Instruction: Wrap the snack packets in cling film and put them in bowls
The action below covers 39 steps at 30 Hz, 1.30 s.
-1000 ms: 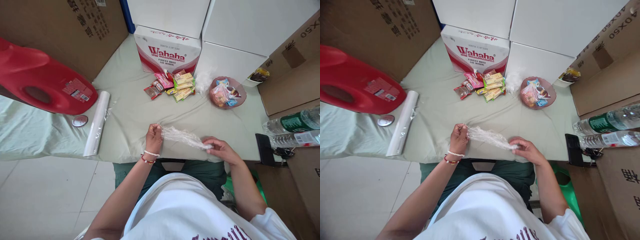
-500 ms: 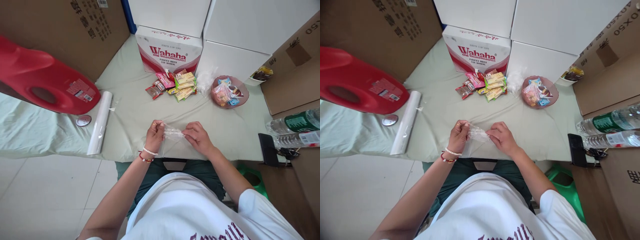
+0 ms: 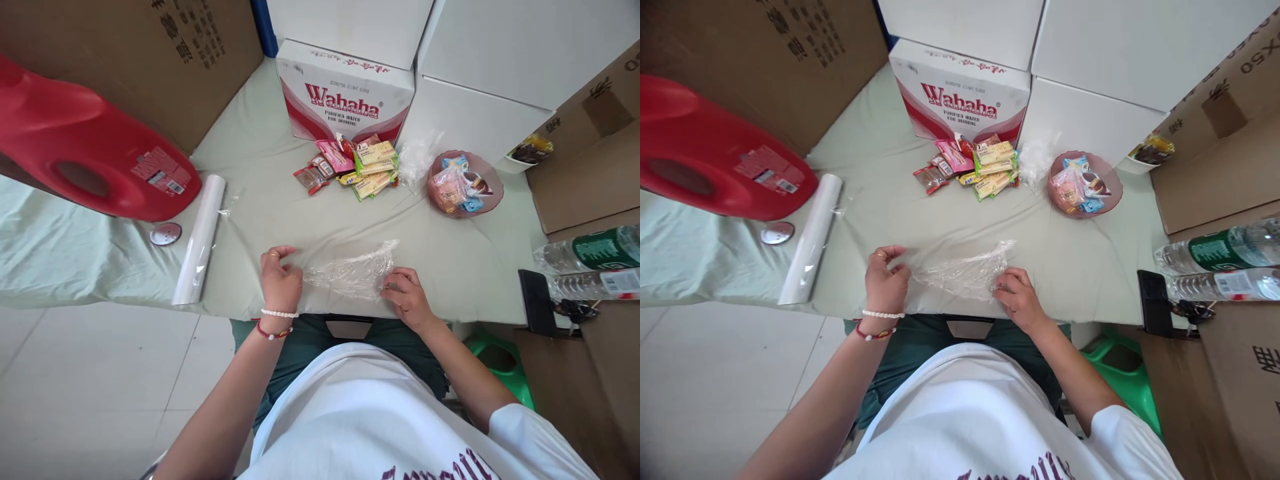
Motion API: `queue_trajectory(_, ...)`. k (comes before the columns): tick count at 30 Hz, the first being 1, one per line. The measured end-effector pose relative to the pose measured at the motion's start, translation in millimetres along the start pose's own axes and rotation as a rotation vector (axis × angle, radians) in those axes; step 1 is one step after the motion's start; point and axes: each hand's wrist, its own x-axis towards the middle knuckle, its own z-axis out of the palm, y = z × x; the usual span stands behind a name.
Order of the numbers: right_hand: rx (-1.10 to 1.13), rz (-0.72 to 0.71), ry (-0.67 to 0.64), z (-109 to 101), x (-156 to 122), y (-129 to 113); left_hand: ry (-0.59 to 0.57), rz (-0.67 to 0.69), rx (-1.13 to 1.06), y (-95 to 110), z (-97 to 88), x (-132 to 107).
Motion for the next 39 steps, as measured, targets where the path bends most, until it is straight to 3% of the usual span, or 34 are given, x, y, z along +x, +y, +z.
queue_trajectory(2, 0.014, 0.020, -0.012, 7.4, -7.8, -0.7, -0.012, 0.254, 0.197, 16.9, -4.9, -2.6)
queue_trajectory(5, 0.031, 0.028, -0.021, 14.8, -11.3, -3.4, -0.232, 0.525, 0.431, 46.4, 16.9, -9.0)
queue_trajectory(7, 0.032, 0.031, -0.027, 15.5, -11.8, -5.1, -0.396, 0.604, 0.578, 55.5, 47.0, -15.7)
queue_trajectory(10, 0.008, 0.037, -0.026, 6.7, -18.6, -5.0, -0.620, 0.670, 0.659, 46.4, 91.8, -23.3)
queue_trajectory(13, 0.017, 0.064, -0.065, -15.0, -35.6, 1.4, -0.595, 0.553, 0.549, 25.3, 113.0, -23.3)
queue_trajectory(16, 0.118, 0.189, -0.064, -41.1, -49.4, 13.4, -0.451, 0.407, 0.298, 11.8, 111.9, -21.4)
queue_trajectory(20, 0.281, 0.537, 0.085, -51.8, -29.8, 29.8, -0.430, 0.331, 0.123, 12.1, 105.7, -28.4)
queue_trajectory(25, 0.425, 0.669, -0.008, -14.3, 35.0, 37.5, -0.425, 0.270, 0.060, 15.3, 101.2, -37.6)
queue_trajectory(31, 0.931, 1.138, 0.258, 16.8, 67.5, 40.3, -0.266, 0.158, 0.000, -2.0, 77.1, -29.3)
queue_trajectory(35, 0.952, 1.124, 0.210, 17.7, 68.4, 38.2, -0.275, 0.089, -0.079, -5.4, 69.5, -21.0)
queue_trajectory(39, 0.889, 1.013, 0.134, 15.0, 71.4, 32.0, -0.468, 0.182, -0.099, 13.1, 75.0, -12.0)
